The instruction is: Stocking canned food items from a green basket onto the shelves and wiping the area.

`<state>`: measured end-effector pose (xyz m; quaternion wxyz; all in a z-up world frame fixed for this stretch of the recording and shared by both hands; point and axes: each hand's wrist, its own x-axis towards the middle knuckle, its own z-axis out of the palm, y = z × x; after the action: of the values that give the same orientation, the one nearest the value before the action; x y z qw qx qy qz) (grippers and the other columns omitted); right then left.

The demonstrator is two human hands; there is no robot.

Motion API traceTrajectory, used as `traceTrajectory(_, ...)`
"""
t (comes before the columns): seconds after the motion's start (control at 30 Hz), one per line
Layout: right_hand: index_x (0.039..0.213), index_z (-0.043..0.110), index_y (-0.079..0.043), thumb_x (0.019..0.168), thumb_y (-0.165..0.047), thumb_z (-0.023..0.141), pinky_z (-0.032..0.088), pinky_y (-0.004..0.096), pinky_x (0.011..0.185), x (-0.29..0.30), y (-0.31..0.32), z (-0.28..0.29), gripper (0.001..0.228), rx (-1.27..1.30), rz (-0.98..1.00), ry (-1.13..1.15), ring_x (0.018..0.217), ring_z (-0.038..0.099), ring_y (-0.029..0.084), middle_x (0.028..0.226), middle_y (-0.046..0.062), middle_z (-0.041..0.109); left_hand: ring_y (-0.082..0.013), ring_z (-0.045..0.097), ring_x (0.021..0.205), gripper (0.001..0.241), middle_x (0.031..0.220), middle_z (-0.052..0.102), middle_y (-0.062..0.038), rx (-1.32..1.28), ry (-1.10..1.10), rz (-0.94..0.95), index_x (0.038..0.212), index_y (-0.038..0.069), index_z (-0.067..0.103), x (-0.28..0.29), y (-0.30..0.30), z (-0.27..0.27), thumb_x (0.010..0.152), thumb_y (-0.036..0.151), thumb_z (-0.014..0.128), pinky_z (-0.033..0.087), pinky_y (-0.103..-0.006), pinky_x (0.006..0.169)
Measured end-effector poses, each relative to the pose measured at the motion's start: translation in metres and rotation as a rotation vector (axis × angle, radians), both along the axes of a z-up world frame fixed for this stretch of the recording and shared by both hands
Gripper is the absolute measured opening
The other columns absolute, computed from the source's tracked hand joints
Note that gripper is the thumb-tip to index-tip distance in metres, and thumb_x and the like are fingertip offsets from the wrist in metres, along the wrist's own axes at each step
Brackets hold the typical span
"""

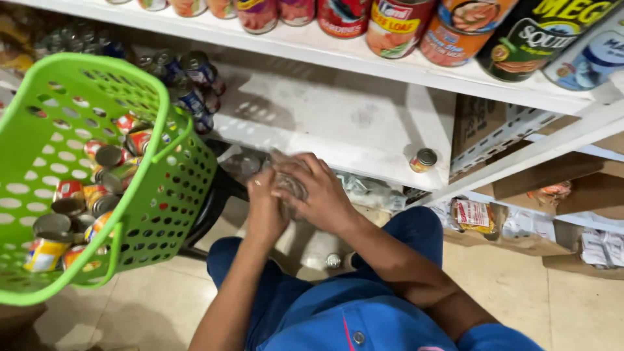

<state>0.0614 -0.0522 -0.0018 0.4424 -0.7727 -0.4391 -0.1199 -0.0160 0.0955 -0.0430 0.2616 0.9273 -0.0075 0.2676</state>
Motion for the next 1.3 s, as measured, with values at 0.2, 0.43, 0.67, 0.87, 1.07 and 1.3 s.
traceTrajectory(0.2, 0.111, 0.071, -0.007, 0.093, -0.025, 0.074, 0.056, 0.049, 0.08, 0.04, -0.018, -0.048, 0.025, -0.015, -0.127, 0.354, 0.089, 0.07, 0.039, 0.096, 0.014, 0.069, -0.0307, 0.064, 0.105, 0.043, 0.114, 0.065, -0.006, -0.073, 0.114, -0.126, 0.093, 0.012, 0.066, -0.003, -0.038, 0.0, 0.06, 0.024, 0.091, 0.046, -0.0431, 0.093)
traceTrajectory(0.43, 0.148, 0.042, -0.025, 0.094, -0.062, 0.059, 0.038, 0.054, 0.117, 0.08, -0.06, -0.066, 0.068, 0.525, 0.394, 0.793, 0.133, 0.049, 0.028, 0.144, 0.012, 0.047, -0.033, 0.056, 0.131, 0.078, 0.129, 0.065, -0.021, -1.101, 0.1, -0.028, 0.134, 0.0, 0.061, 0.006, -0.069, -0.01, 0.065, 0.01, 0.098, 0.038, -0.0459, 0.116)
traceTrajectory(0.67, 0.101, 0.072, 0.001, 0.091, -0.034, 0.083, 0.063, 0.039, 0.063, 0.019, -0.071, -0.128, 0.038, 0.631, -0.197, 1.686, 0.072, 0.075, 0.025, 0.082, 0.016, 0.074, -0.0425, 0.061, 0.125, 0.071, 0.126, 0.068, -0.021, -0.671, 0.09, -0.048, 0.133, 0.003, 0.063, 0.026, -0.072, -0.056, 0.069, 0.009, 0.095, 0.043, -0.0538, 0.111)
traceTrajectory(0.87, 0.144, 0.054, 0.0, 0.083, -0.036, 0.09, 0.059, 0.054, 0.086, 0.012, -0.122, -0.19, 0.08, 0.524, -0.43, 1.709, 0.107, 0.072, 0.036, 0.119, 0.026, 0.07, -0.0451, 0.058, 0.127, 0.067, 0.13, 0.065, -0.024, -0.673, 0.306, -0.024, 0.135, 0.001, 0.06, 0.054, -0.087, -0.09, 0.078, 0.017, 0.091, 0.042, -0.0588, 0.11)
traceTrajectory(1.07, 0.118, 0.066, 0.001, 0.089, -0.034, 0.083, 0.063, 0.054, 0.081, 0.02, -0.159, -0.397, 0.048, 0.716, -0.458, 2.214, 0.092, 0.075, 0.038, 0.101, 0.02, 0.074, -0.0496, 0.063, 0.11, 0.077, 0.117, 0.056, -0.025, -0.756, 0.261, -0.24, 0.132, 0.005, 0.059, 0.158, -0.146, -0.103, 0.067, 0.022, 0.098, 0.059, -0.0535, 0.091)
traceTrajectory(1.3, 0.165, 0.021, -0.009, 0.095, -0.066, 0.069, 0.021, 0.06, 0.123, 0.02, -0.154, -0.244, 0.103, 0.436, -0.355, 2.103, 0.156, 0.018, 0.039, 0.169, 0.022, 0.012, -0.0345, 0.069, 0.104, 0.08, 0.111, 0.059, -0.013, -0.716, 0.364, -0.387, 0.129, 0.014, 0.062, 0.265, -0.218, -0.147, 0.061, 0.031, 0.103, 0.06, -0.0419, 0.087)
